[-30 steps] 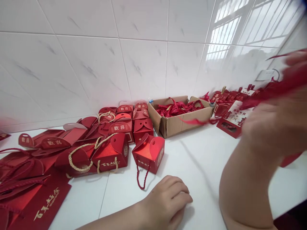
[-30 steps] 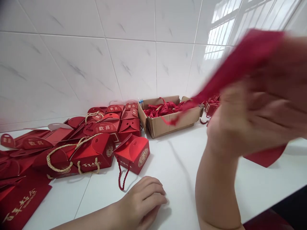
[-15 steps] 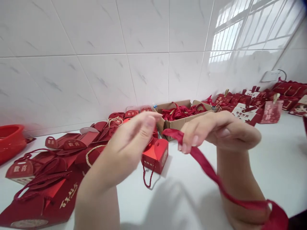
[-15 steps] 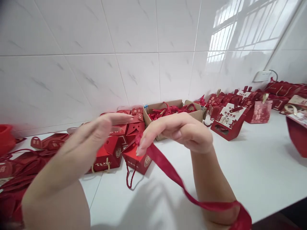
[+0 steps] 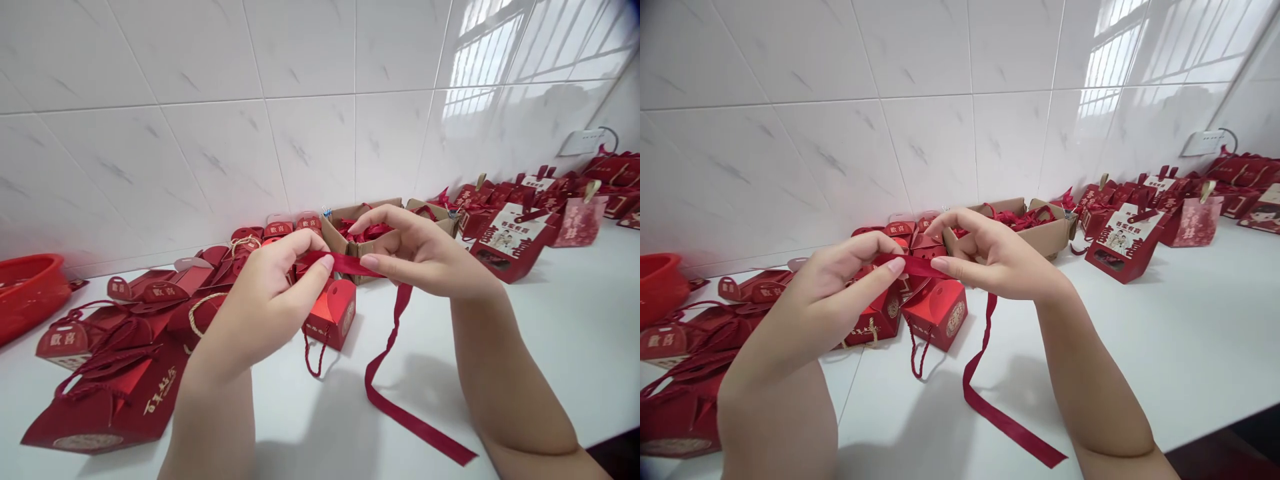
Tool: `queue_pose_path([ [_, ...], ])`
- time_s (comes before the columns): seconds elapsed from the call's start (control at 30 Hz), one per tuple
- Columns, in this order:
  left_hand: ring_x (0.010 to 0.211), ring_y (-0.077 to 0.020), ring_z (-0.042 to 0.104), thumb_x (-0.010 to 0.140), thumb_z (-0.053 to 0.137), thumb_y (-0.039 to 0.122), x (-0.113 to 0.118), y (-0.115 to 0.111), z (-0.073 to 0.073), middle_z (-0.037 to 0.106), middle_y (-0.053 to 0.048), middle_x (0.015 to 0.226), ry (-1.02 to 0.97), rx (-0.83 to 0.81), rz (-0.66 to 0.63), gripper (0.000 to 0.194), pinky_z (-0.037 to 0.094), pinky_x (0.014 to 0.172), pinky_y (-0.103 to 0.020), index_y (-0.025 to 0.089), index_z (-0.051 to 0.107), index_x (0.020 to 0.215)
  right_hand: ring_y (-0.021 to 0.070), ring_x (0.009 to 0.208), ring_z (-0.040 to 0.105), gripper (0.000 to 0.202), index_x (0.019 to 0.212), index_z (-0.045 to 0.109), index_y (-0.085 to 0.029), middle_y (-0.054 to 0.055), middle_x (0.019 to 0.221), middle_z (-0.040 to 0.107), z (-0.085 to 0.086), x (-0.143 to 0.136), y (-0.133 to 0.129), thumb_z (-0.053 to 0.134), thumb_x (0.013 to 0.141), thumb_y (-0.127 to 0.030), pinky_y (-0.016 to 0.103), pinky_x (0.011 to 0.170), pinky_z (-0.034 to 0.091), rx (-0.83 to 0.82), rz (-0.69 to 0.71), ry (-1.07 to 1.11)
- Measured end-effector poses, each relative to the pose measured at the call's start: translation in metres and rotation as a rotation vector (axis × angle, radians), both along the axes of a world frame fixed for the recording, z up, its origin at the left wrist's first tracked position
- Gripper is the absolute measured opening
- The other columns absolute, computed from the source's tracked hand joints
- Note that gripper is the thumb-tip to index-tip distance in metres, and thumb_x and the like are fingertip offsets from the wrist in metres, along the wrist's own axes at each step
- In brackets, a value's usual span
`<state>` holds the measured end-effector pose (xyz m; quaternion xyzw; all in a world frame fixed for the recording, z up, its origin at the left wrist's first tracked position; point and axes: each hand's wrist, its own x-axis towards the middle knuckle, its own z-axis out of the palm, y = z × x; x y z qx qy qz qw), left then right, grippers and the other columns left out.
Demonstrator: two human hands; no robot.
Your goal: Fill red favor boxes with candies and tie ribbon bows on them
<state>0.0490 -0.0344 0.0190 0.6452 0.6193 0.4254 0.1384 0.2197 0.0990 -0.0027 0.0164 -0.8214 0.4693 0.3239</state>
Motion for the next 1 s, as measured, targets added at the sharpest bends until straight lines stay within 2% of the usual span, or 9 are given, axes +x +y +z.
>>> queue_pose_path([
  [0.1,0.052,-0.0077,0.042,0.089,0.049,0.028,0.001,0.003,0.0,0.046,0.003,0.061,0.055,0.025,0.017,0.018,0.036,0.048,-0.019,0.017,0.054,0.075,0.0087,0.058,0.052,0.034,0.12,0.056,-0.024,-0.003,0.07,0.055,-0.001,-0.003,0.002,0.062,0.087,-0.028,0.022,0.053,0.045,0.107,-0.13,0.0],
  [0.17,0.052,-0.0081,0.043,0.088,0.05,0.028,0.002,0.004,-0.001,0.048,0.003,0.061,0.1,0.01,0.02,0.017,0.036,0.048,-0.019,0.018,0.056,0.076,0.0154,0.086,0.062,0.039,0.124,0.057,-0.026,0.004,0.099,0.064,-0.002,-0.006,0.005,0.062,0.085,-0.03,0.03,0.073,0.053,0.204,-0.248,0.044],
  [0.27,0.05,-0.0083,0.043,0.089,0.049,0.031,0.004,0.004,-0.001,0.051,0.004,0.062,0.182,-0.054,0.043,0.016,0.034,0.045,-0.02,0.021,0.057,0.081,0.0228,0.118,0.052,0.041,0.125,0.059,-0.028,0.006,0.129,0.056,-0.003,-0.012,0.008,0.061,0.085,-0.036,0.039,0.095,0.047,0.253,-0.294,0.024],
  [0.4,0.052,-0.01,0.046,0.089,0.049,0.034,0.006,0.004,-0.002,0.056,0.004,0.063,0.257,-0.091,0.069,0.015,0.034,0.046,-0.021,0.023,0.059,0.083,0.0163,0.084,0.061,0.03,0.102,0.067,-0.02,0.005,0.092,0.066,-0.005,-0.016,0.01,0.058,0.087,-0.043,0.028,0.072,0.05,0.092,-0.028,-0.218],
  [0.47,0.058,-0.0117,0.052,0.088,0.051,0.034,0.007,0.004,-0.002,0.058,0.003,0.065,0.274,-0.085,0.074,0.015,0.037,0.049,-0.022,0.024,0.059,0.081,0.0102,0.063,0.051,0.028,0.085,0.066,-0.016,0.0,0.07,0.058,-0.004,-0.017,0.009,0.058,0.086,-0.043,0.023,0.056,0.041,0.012,0.033,-0.286],
  [0.6,0.065,-0.0143,0.057,0.087,0.05,0.036,0.002,0.009,-0.003,0.062,0.003,0.07,0.277,-0.095,0.104,0.017,0.042,0.056,-0.024,0.024,0.059,0.08,0.0079,0.057,0.04,0.03,0.075,0.059,-0.016,-0.003,0.063,0.047,-0.003,-0.016,0.008,0.059,0.085,-0.044,0.023,0.051,0.032,-0.076,-0.004,-0.309],
  [0.73,0.079,-0.0178,0.059,0.085,0.049,0.035,-0.013,0.024,-0.009,0.064,0.0,0.085,0.393,-0.108,0.168,0.019,0.047,0.069,-0.028,0.024,0.063,0.078,0.0076,0.053,0.033,0.034,0.065,0.051,-0.017,-0.003,0.06,0.04,-0.008,-0.02,0.017,0.054,0.086,-0.044,0.024,0.048,0.025,0.018,-0.169,-0.484],
  [0.87,0.093,-0.0229,0.06,0.081,0.05,0.033,-0.034,0.045,-0.024,0.063,-0.004,0.101,0.518,-0.319,0.172,0.02,0.048,0.077,-0.032,0.027,0.068,0.088,0.0076,0.049,0.02,0.038,0.057,0.032,-0.019,-0.005,0.056,0.026,-0.021,-0.032,0.031,0.048,0.086,-0.038,0.026,0.045,0.017,0.093,-0.221,-0.712],
  [1.0,0.101,-0.0253,0.059,0.076,0.055,0.029,-0.047,0.062,-0.04,0.063,-0.005,0.107,0.575,-0.502,0.11,0.026,0.049,0.08,-0.032,0.029,0.068,0.099,0.0084,0.049,0.021,0.036,0.055,0.03,-0.019,-0.003,0.056,0.026,-0.028,-0.039,0.039,0.049,0.082,-0.033,0.028,0.047,0.017,0.137,-0.188,-0.878],
])
